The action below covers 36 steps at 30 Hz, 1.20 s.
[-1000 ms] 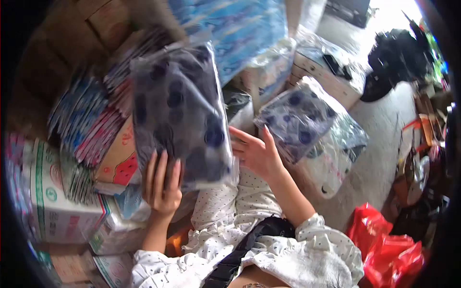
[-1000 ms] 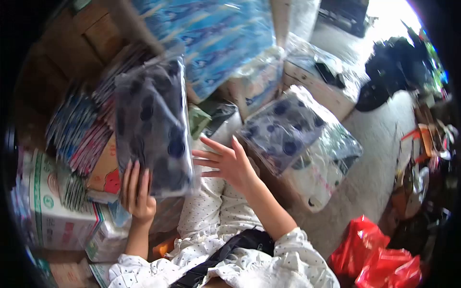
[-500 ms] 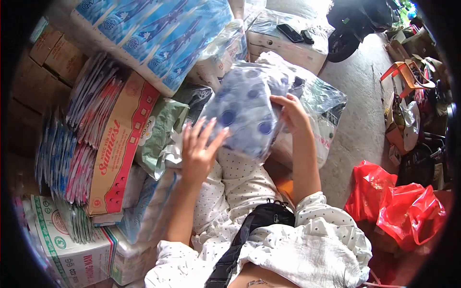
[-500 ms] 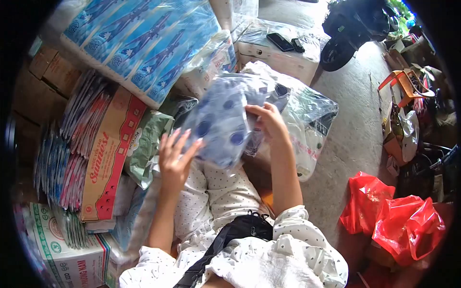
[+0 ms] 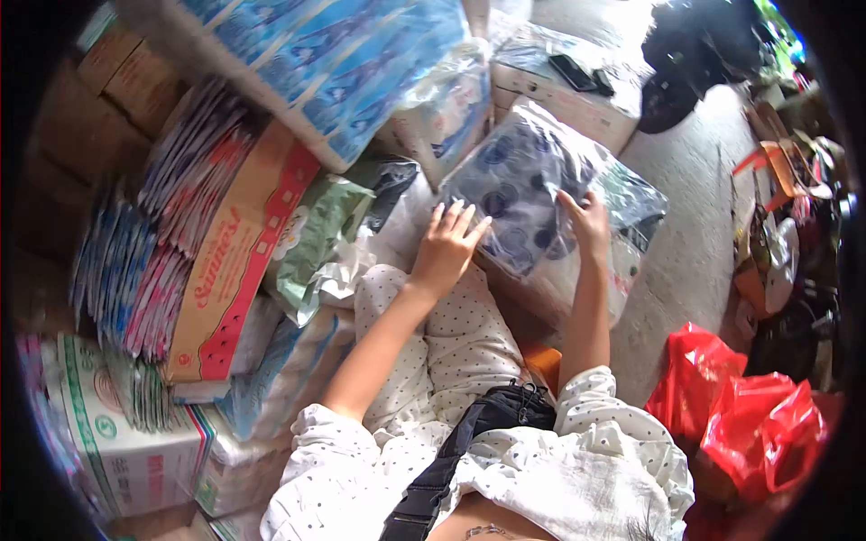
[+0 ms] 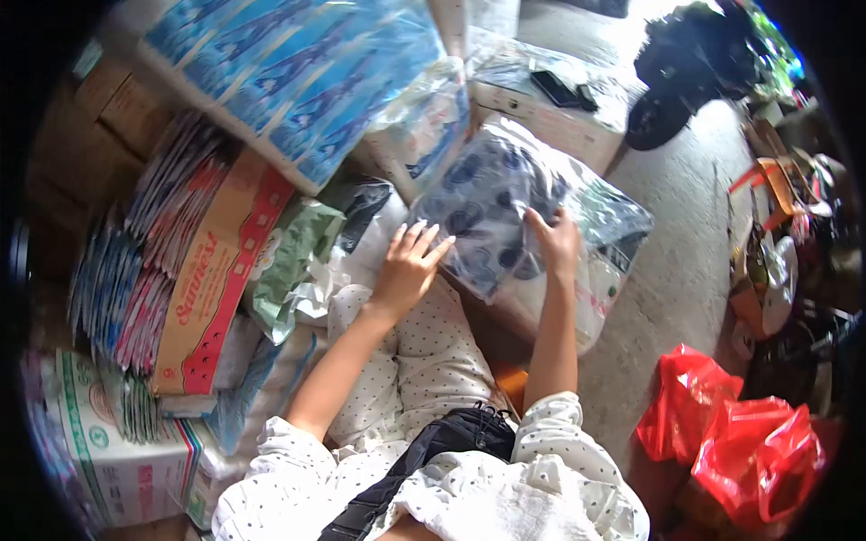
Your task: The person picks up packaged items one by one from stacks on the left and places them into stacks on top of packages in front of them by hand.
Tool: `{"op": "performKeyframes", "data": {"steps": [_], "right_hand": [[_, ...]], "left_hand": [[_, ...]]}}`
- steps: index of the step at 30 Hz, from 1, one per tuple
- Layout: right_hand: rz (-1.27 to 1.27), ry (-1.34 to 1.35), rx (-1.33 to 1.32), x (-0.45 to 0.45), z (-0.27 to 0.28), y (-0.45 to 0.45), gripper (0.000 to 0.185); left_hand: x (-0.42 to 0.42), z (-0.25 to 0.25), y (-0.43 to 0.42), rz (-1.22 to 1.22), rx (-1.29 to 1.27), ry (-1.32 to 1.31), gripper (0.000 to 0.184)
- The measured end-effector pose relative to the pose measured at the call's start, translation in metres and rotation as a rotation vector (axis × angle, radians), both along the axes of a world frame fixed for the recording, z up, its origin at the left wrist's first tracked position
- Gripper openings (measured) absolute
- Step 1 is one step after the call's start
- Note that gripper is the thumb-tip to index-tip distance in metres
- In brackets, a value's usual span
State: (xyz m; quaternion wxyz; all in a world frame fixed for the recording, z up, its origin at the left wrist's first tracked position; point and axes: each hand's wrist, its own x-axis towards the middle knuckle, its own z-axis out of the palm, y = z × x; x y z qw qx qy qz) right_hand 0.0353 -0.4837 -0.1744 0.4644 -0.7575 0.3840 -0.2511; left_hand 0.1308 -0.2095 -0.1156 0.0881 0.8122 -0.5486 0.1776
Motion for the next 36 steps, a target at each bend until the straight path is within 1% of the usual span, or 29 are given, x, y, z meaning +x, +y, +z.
{"op": "performKeyframes", "data": {"steps": [1, 2, 3, 5, 7, 8, 9, 10, 11, 12, 13, 15, 17, 19, 20, 22, 25, 26, 27, 29, 31, 32, 34, 36], "right_hand": [[-0.075, 0.106, -0.261, 0.003, 0.008, 0.010, 0.055], [-0.134, 0.146, -0.247, 0.001, 0.019, 0.017, 0.056], [-0.191, 0.185, -0.236, -0.005, 0.043, 0.027, 0.058], [-0.227, 0.187, -0.225, -0.008, 0.047, 0.019, 0.054], [-0.265, 0.119, -0.284, -0.013, 0.034, 0.003, 0.049], [-0.252, 0.067, -0.284, -0.016, 0.036, -0.001, 0.044], [-0.242, 0.016, -0.283, -0.019, 0.040, -0.004, 0.040], [-0.230, -0.014, -0.254, -0.019, 0.043, -0.007, 0.036], [-0.219, -0.040, -0.224, -0.020, 0.046, -0.008, 0.033], [-0.184, -0.063, -0.151, -0.022, 0.054, -0.005, 0.030], [-0.171, -0.071, -0.155, -0.019, 0.054, -0.005, 0.030], [-0.136, -0.196, -0.077, -0.015, 0.052, -0.005, 0.029], [-0.097, -0.240, -0.094, -0.011, 0.058, 0.001, 0.028], [-0.064, -0.207, -0.055, -0.010, 0.074, 0.015, 0.027], [-0.020, -0.267, -0.081, -0.007, 0.067, 0.014, 0.029], [0.015, -0.270, -0.066, -0.006, 0.073, 0.020, 0.028], [0.045, -0.253, -0.049, -0.003, 0.070, 0.021, 0.027], [0.067, -0.269, -0.046, -0.001, 0.067, 0.021, 0.027], [0.088, -0.284, -0.044, 0.001, 0.069, 0.023, 0.027], [0.113, -0.307, -0.022, 0.006, 0.070, 0.033, 0.026], [0.282, -0.392, 0.258, 0.010, 0.084, 0.055, 0.026], [0.318, -0.397, 0.351, 0.016, 0.081, 0.064, 0.026], [0.427, -0.359, 0.480, 0.023, 0.094, 0.093, 0.029], [0.529, -0.355, 0.637, 0.028, 0.102, 0.124, 0.038]], "left_hand": [[0.001, 0.006, 0.004, 0.010, 0.018, 0.026, 0.044], [0.001, 0.013, 0.010, 0.001, -0.005, 0.096, 0.044], [0.001, 0.022, 0.018, -0.007, -0.034, 0.165, 0.045], [0.003, 0.041, 0.040, 0.047, -0.093, 0.173, 0.044], [0.010, 0.058, 0.071, 0.120, -0.273, 0.232, 0.038], [0.018, 0.068, 0.089, 0.183, -0.314, 0.156, 0.029], [0.024, 0.084, 0.107, 0.251, -0.359, 0.137, 0.025], [0.032, 0.102, 0.122, 0.312, -0.425, 0.039, 0.023], [0.047, 0.121, 0.141, 0.360, -0.425, -0.112, 0.021], [0.055, 0.147, 0.154, 0.432, -0.412, -0.252, 0.021], [0.072, 0.165, 0.169, 0.445, -0.462, -0.341, 0.021], [0.102, 0.205, 0.193, 0.503, -0.503, -0.501, 0.022], [0.132, 0.238, 0.216, 0.555, -0.437, -0.623, 0.026], [0.155, 0.255, 0.227, 0.641, -0.370, -0.759, 0.030], [0.160, 0.256, 0.231, 0.649, -0.375, -0.766, 0.030], [0.167, 0.252, 0.235, 0.905, -0.187, -0.481, 0.033], [0.164, 0.239, 0.234, 0.951, -0.157, -0.434, 0.035], [0.158, 0.234, 0.234, 0.890, -0.192, -0.496, 0.033], [0.151, 0.230, 0.234, 0.892, -0.196, -0.496, 0.033], [0.136, 0.221, 0.233, 0.793, -0.200, -0.670, 0.030], [0.105, 0.218, 0.227, 0.781, -0.165, -0.669, 0.028], [0.090, 0.215, 0.223, 0.742, -0.149, -0.698, 0.028], [0.057, 0.205, 0.216, 0.675, -0.136, -0.730, 0.031], [0.020, 0.195, 0.206, 0.643, -0.122, -0.712, 0.035]]}}
